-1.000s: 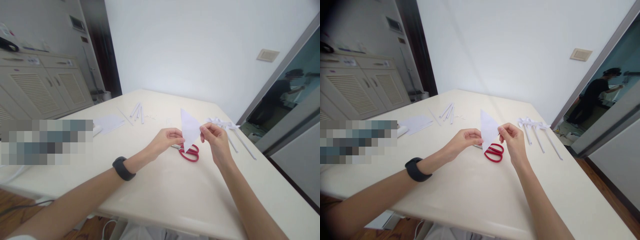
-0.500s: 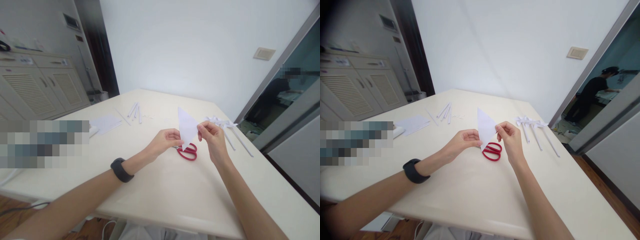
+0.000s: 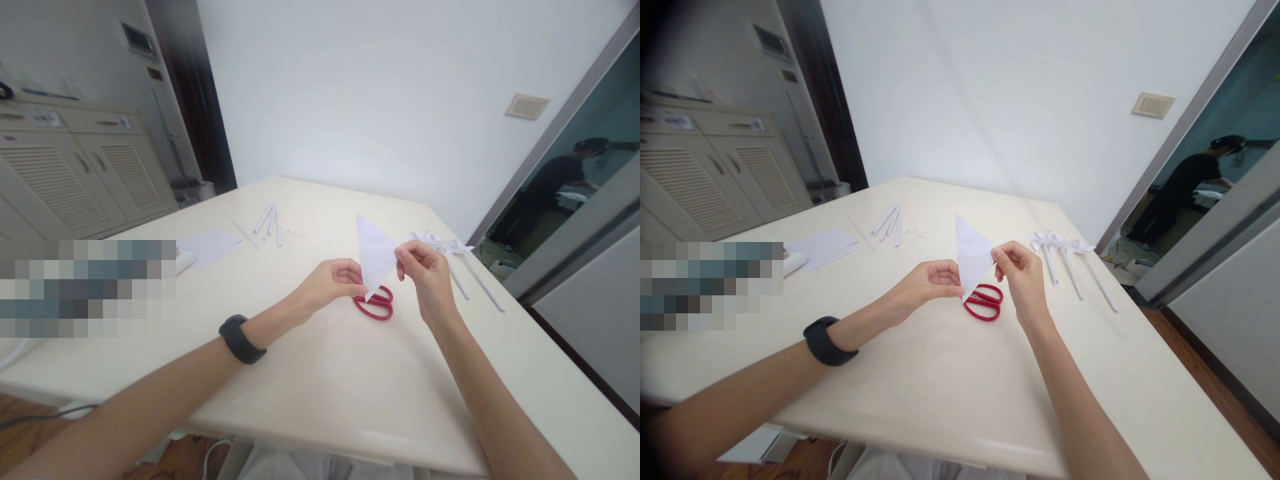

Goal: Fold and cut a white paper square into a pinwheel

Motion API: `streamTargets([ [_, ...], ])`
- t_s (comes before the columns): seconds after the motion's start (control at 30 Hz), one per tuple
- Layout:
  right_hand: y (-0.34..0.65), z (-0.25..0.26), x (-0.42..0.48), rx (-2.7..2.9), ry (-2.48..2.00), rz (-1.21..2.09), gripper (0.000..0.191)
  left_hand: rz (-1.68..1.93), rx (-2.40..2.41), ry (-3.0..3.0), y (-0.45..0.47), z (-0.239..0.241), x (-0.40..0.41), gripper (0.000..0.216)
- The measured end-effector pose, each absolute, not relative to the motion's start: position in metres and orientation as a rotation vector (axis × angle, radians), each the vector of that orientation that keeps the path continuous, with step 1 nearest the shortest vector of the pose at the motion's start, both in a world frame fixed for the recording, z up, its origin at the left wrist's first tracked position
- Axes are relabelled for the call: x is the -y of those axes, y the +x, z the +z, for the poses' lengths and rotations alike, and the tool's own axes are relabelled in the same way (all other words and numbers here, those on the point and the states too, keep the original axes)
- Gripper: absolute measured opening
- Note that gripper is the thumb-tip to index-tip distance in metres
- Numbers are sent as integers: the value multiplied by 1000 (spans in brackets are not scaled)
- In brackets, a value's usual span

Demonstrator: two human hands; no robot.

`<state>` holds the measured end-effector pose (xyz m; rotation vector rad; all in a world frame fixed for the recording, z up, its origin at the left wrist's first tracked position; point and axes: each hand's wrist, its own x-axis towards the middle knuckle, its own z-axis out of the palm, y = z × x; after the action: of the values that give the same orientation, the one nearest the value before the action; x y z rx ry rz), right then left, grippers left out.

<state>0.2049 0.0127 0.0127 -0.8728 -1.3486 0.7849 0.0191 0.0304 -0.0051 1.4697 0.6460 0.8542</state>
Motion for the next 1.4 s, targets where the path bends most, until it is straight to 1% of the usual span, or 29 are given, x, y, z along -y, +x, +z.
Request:
streamTargets([
  [0.13,205,12,-12,1347,-881,780,16,874,-641,1478,19,-4,-30,19],
  [0.3,206,13,-14,1335,-879,767,15,839,-625,1475,19,-4,-30,25],
  [0.5,206,13,-14,1354,-880,755,16,832,-582,1526,19,-5,-30,26],
  [0.8,208,16,-13,1359,-886,768,16,870,-658,1491,16,-8,-33,19],
  [0.93,207,16,-12,1389,-898,761,16,922,-644,1493,17,-9,-33,18],
  [1.1,203,15,-11,1485,-910,805,15,1022,-611,1470,16,-8,-36,26],
  [1.27,204,15,-12,1529,-904,837,16,1134,-606,1473,11,-5,-39,20],
  [1.4,206,14,-13,1561,-918,873,17,1159,-596,1421,10,-3,-41,23],
])
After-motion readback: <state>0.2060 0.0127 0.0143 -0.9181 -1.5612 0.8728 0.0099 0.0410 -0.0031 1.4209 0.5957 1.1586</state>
